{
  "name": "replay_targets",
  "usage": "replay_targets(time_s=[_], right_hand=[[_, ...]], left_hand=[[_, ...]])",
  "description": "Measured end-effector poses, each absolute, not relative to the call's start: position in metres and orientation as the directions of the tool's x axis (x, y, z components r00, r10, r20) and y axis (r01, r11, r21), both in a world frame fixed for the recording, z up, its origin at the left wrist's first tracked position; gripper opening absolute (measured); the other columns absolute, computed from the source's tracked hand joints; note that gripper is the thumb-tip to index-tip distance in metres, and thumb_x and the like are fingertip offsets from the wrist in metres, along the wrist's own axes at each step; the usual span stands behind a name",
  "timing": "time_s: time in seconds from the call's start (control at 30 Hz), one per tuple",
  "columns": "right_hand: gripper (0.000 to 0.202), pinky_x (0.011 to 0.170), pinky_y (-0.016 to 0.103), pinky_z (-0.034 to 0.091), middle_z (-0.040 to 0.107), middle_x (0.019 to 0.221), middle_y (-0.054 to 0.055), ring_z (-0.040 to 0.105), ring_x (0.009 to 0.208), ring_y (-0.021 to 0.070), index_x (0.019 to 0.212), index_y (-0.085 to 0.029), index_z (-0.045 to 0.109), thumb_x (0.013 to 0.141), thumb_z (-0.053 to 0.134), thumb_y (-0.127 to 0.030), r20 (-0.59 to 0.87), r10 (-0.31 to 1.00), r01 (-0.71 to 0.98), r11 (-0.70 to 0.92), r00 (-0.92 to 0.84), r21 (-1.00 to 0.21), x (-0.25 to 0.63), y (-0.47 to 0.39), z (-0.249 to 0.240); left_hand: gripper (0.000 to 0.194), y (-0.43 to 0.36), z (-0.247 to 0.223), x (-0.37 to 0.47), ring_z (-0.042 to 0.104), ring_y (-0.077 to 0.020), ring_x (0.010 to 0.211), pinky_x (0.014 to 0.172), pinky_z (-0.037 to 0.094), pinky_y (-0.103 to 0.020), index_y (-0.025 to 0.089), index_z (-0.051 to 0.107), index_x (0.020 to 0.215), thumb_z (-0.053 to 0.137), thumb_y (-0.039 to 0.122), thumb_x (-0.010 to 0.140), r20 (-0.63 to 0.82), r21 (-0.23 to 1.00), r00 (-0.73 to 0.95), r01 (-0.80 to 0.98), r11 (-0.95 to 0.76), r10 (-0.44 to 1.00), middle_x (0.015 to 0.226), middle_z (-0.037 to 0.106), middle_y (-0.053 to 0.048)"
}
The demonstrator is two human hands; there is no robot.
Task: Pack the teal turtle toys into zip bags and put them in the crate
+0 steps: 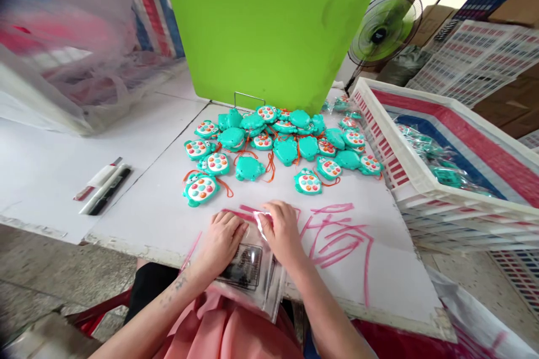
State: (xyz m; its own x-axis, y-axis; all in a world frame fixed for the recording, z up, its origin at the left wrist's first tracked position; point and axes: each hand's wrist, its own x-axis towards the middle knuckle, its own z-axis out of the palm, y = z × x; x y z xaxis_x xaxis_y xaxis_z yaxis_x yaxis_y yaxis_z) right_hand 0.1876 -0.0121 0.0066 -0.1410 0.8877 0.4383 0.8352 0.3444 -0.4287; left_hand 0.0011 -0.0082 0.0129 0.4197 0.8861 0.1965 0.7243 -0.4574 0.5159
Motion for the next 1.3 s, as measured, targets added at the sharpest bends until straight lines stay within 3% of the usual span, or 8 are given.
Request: replay_targets(time_s=[0.13,0.27,0.37,0.5,0.67,0.9,1.1,1.3], right_hand=[[0.050,0.104,0.060,0.031,0.038,0.145,0.021,0.031,0.135,0.0404,0.135,-0.016,0.050,0.094,0.049,-0.045,0.491,0.871,0.981,0.096,-0.001,-0.168,0.246,0.023,0.017],[0.061,0.100,0.066,0.032,0.041,0.145,0.020,0.028,0.135,0.0466,0.138,-0.017,0.048,0.090,0.053,-0.053,0.365,0.913,0.979,-0.138,0.183,-0.147,0.302,0.057,0.014],[0.057,0.099,0.058,0.039,0.053,0.135,0.017,0.039,0.130,0.0413,0.137,-0.017,0.050,0.091,0.050,-0.050,0.201,0.969,0.974,-0.099,0.141,-0.204,0.314,0.065,0.000],[0.057,0.095,0.052,0.046,0.060,0.122,0.019,0.054,0.115,0.0355,0.132,-0.014,0.053,0.090,0.052,-0.052,0.277,0.957,0.972,-0.018,0.085,-0.234,0.299,0.060,-0.012],[0.046,0.099,0.053,0.043,0.043,0.141,0.025,0.043,0.129,0.0373,0.121,-0.009,0.057,0.088,0.059,-0.041,0.426,0.904,0.975,0.117,-0.024,-0.191,0.265,0.050,-0.005],[0.071,0.103,0.051,0.044,0.037,0.149,0.017,0.042,0.131,0.0363,0.142,-0.018,0.042,0.078,0.071,-0.031,0.130,0.960,0.948,0.270,-0.250,-0.168,0.233,0.030,0.015],[0.069,0.105,0.044,0.045,0.047,0.142,0.009,0.048,0.127,0.0288,0.141,-0.024,0.043,0.076,0.063,-0.015,0.104,0.972,0.932,0.233,-0.212,-0.279,0.220,0.014,0.023],[0.066,0.099,0.036,0.049,0.056,0.130,0.004,0.057,0.115,0.0210,0.135,-0.029,0.048,0.074,0.053,-0.005,0.207,0.963,0.846,0.251,-0.171,-0.470,0.218,-0.003,0.028]], left_hand=[[0.028,-0.007,0.012,0.001,0.054,-0.0208,0.084,0.082,0.040,-0.039,0.018,0.058,0.080,0.042,0.029,0.099,0.200,0.526,0.420,0.716,-0.458,0.885,0.085,0.063,-0.005],[0.027,-0.007,0.009,0.001,0.055,-0.0211,0.086,0.082,0.040,-0.039,0.018,0.059,0.081,0.042,0.029,0.099,0.220,0.538,0.411,0.705,-0.462,0.885,0.085,0.063,-0.005],[0.027,-0.007,0.009,0.001,0.055,-0.0211,0.086,0.083,0.040,-0.038,0.018,0.060,0.081,0.042,0.028,0.099,0.228,0.549,0.406,0.697,-0.461,0.885,0.084,0.063,-0.004],[0.026,-0.007,0.009,0.001,0.055,-0.0211,0.086,0.082,0.041,-0.038,0.018,0.059,0.081,0.043,0.029,0.099,0.223,0.546,0.415,0.696,-0.465,0.882,0.085,0.063,-0.005],[0.027,-0.007,0.007,0.001,0.055,-0.0211,0.086,0.082,0.040,-0.038,0.018,0.059,0.081,0.042,0.029,0.099,0.221,0.544,0.409,0.702,-0.460,0.885,0.084,0.063,-0.005],[0.029,-0.008,0.007,0.000,0.054,-0.0210,0.085,0.081,0.040,-0.038,0.018,0.059,0.080,0.041,0.030,0.099,0.221,0.535,0.423,0.701,-0.472,0.879,0.083,0.063,-0.005],[0.028,-0.008,0.010,0.000,0.055,-0.0216,0.086,0.082,0.041,-0.038,0.018,0.059,0.081,0.042,0.030,0.099,0.200,0.554,0.427,0.693,-0.461,0.882,0.085,0.065,-0.005],[0.031,-0.009,0.007,-0.001,0.057,-0.0235,0.092,0.087,0.041,-0.041,0.016,0.051,0.125,0.047,0.029,0.097,0.224,0.633,0.379,0.644,-0.430,0.898,0.093,0.068,-0.005]])
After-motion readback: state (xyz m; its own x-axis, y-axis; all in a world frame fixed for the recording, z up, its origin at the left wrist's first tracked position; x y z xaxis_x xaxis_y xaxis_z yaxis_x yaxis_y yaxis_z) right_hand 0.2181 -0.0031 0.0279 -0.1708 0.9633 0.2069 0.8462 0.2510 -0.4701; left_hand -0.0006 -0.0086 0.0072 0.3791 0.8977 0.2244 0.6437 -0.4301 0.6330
